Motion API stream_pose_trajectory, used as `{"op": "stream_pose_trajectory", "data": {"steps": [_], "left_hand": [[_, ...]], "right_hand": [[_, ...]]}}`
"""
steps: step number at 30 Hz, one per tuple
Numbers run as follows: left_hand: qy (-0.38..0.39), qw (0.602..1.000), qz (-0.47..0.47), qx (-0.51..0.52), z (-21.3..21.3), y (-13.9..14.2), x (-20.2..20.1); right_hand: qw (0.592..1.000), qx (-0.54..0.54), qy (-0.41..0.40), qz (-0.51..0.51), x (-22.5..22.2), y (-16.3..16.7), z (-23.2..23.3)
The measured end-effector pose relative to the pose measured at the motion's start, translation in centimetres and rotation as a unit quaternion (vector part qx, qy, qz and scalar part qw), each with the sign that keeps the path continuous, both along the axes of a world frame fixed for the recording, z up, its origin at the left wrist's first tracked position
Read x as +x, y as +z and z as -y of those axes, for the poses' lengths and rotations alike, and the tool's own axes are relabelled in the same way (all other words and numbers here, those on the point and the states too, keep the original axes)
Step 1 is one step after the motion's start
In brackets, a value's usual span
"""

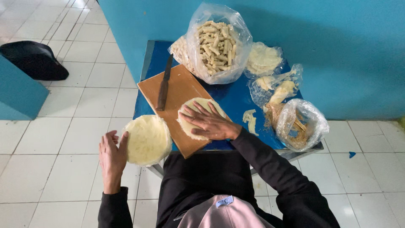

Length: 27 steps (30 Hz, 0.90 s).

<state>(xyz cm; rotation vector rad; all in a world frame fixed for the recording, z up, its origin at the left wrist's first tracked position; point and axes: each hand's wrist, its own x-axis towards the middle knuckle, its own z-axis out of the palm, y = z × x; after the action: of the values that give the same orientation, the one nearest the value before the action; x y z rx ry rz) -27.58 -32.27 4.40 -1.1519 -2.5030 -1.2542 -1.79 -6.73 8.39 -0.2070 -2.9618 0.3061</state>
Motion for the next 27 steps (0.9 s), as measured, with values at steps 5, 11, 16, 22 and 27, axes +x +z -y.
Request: {"op": "stream_pose_trajectory", "data": {"steps": [5, 11, 16, 22, 27], "left_hand": [[-0.009, 0.954, 0.300, 0.020, -0.4, -1.1, -0.8], [0.001, 0.984, 0.175, 0.036, -0.5, 2.0, 2.0], [-0.073, 0.980, 0.113, 0.144, 0.5, 5.5, 6.2], [-0.252, 0.923, -0.022, 0.291, -1.0, 6.7, 13.5], [-0.321, 0.858, 0.070, 0.395, -1.4, 6.3, 16.3]], "right_hand": [[0.990, -0.065, -0.019, -0.125, -0.7, 1.8, 0.1], [0.962, -0.140, -0.027, -0.231, -2.5, 2.9, 6.7], [0.841, -0.500, -0.073, -0.193, -2.9, 3.6, 11.2], [0.685, -0.644, 0.029, -0.338, -2.1, 4.2, 13.7], [0.700, -0.633, 0.006, -0.331, 1.2, 5.5, 14.2]]}}
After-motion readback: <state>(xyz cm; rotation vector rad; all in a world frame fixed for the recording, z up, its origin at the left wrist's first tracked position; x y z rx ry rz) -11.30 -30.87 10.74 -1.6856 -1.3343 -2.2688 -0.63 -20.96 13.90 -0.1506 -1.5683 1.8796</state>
